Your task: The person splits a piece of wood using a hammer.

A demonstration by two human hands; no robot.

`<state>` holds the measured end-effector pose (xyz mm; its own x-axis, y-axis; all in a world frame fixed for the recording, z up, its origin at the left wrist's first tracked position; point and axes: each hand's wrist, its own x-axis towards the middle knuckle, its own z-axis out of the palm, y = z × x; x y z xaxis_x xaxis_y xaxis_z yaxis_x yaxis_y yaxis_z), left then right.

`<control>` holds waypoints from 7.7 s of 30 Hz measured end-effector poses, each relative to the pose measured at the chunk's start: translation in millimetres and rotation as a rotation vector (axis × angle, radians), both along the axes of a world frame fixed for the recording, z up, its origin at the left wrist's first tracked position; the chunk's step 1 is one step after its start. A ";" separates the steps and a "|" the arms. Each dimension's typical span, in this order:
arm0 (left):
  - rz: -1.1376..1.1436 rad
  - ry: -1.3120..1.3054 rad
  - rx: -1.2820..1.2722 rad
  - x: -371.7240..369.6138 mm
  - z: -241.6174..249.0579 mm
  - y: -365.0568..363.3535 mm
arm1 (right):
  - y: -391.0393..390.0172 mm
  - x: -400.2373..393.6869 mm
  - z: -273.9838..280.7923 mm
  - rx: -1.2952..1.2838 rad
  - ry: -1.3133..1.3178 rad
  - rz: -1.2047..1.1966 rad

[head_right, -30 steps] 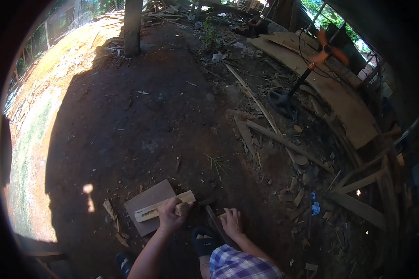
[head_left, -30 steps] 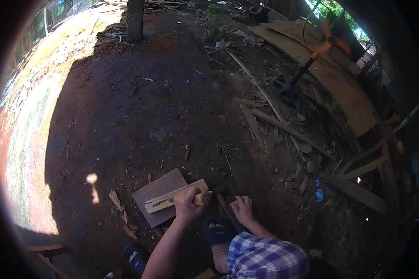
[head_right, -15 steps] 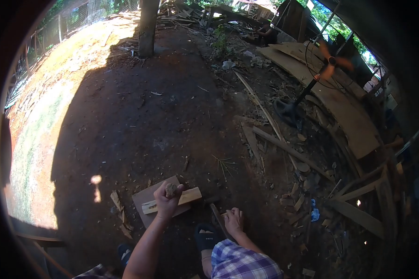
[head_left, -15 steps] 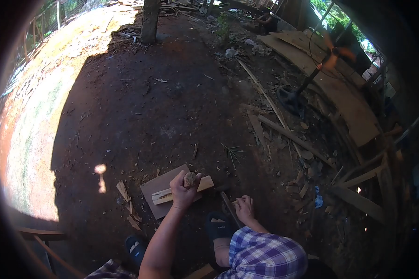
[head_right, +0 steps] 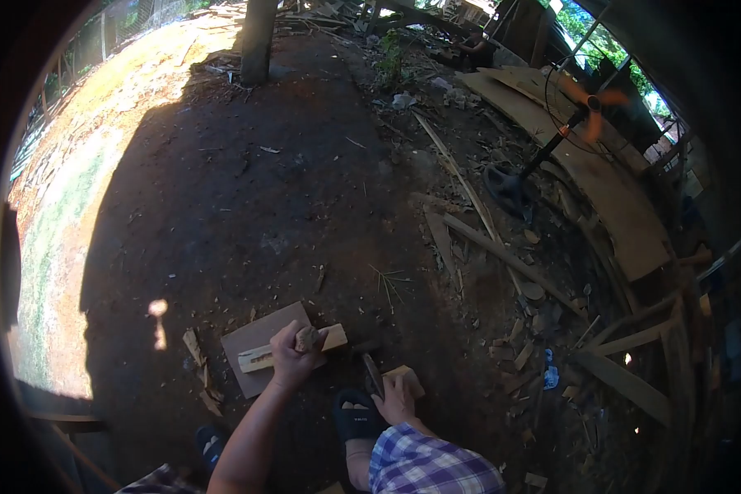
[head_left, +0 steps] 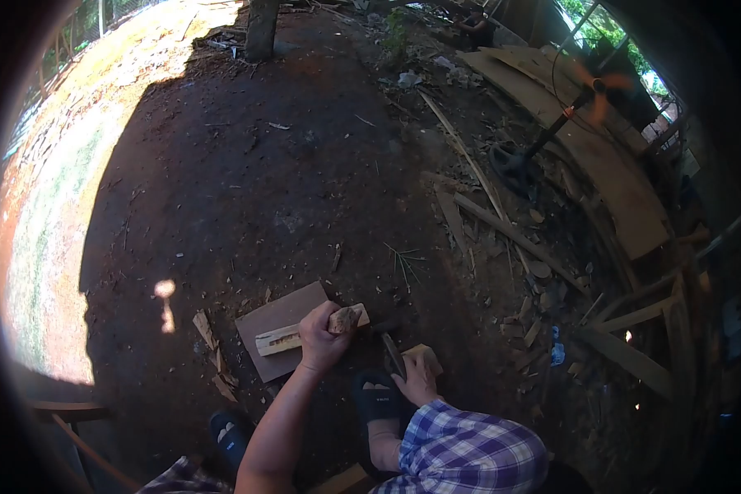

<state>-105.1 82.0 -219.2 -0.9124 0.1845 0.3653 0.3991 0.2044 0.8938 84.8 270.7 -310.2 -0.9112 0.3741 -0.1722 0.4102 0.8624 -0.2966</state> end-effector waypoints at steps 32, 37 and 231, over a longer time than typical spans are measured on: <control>0.178 0.089 -0.076 0.5 -19.6 25.8 | -9.6 -53.5 136.4 -0.965 0.448 -0.310; 0.181 0.068 -0.046 1.7 -19.7 24.2 | -15.8 -55.9 174.2 -0.987 0.962 0.053; 0.504 -0.626 -0.015 -27.8 -62.0 -118.0 | -8.6 -73.7 67.9 -1.310 -0.261 -0.045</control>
